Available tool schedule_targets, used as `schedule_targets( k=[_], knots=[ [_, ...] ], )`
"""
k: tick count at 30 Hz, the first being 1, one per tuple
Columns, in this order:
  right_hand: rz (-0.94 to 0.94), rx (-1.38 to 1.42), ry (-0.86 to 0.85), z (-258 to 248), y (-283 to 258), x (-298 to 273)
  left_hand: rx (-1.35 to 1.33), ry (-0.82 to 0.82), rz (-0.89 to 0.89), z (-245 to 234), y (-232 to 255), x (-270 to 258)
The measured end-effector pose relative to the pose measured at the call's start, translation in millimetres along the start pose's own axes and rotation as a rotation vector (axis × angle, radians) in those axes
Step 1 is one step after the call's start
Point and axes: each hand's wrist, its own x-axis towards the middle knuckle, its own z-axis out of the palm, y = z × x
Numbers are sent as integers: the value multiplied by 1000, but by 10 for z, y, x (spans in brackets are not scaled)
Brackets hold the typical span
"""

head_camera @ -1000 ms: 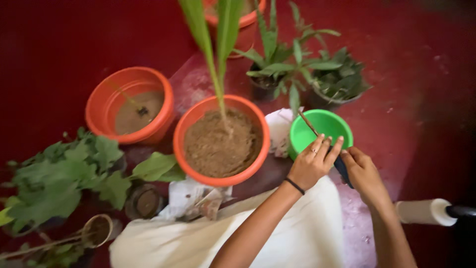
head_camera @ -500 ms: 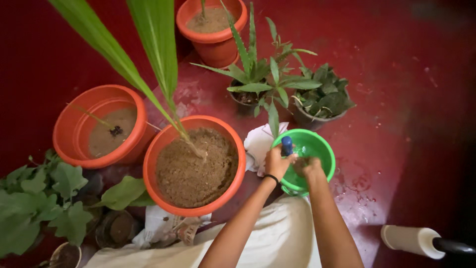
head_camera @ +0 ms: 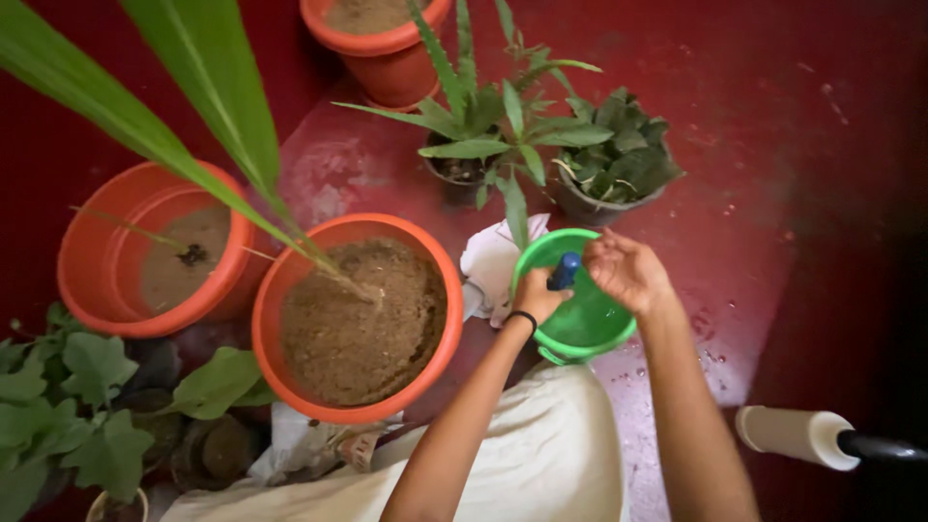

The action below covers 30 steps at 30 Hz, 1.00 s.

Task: The person is potting a plant in an orange pot. They use their hands to press the soil around the plant and a screwdriver to loosen and adjust the soil. A green bucket of water is nearby, and other potted plants are visible in the background.

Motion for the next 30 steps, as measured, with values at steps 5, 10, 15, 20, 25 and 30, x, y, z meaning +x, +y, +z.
schedule_targets(
  k=[5, 10, 15, 20, 25, 30],
  knots=[
    [-12, -1072, 583, 1340, 545, -89, -300, -61, -98, 341, -238, 192],
    [-59, -1331, 646, 1232, 567, -108, -481, -83, -158, 355, -147, 290],
    [-332, -631, 536, -454, -72, 83, -447, 27, -218, 283, -59, 180],
    [-290, -263, 857, -1517, -85, 374, -245, -7, -257, 394, -181, 148],
    [-312, -331, 701, -1611, -101, 470, -131, -24, -203, 423, -131, 111],
    [-189, -453, 372, -980, -210, 232, -370, 42, -371, 528, -242, 176]
  ],
)
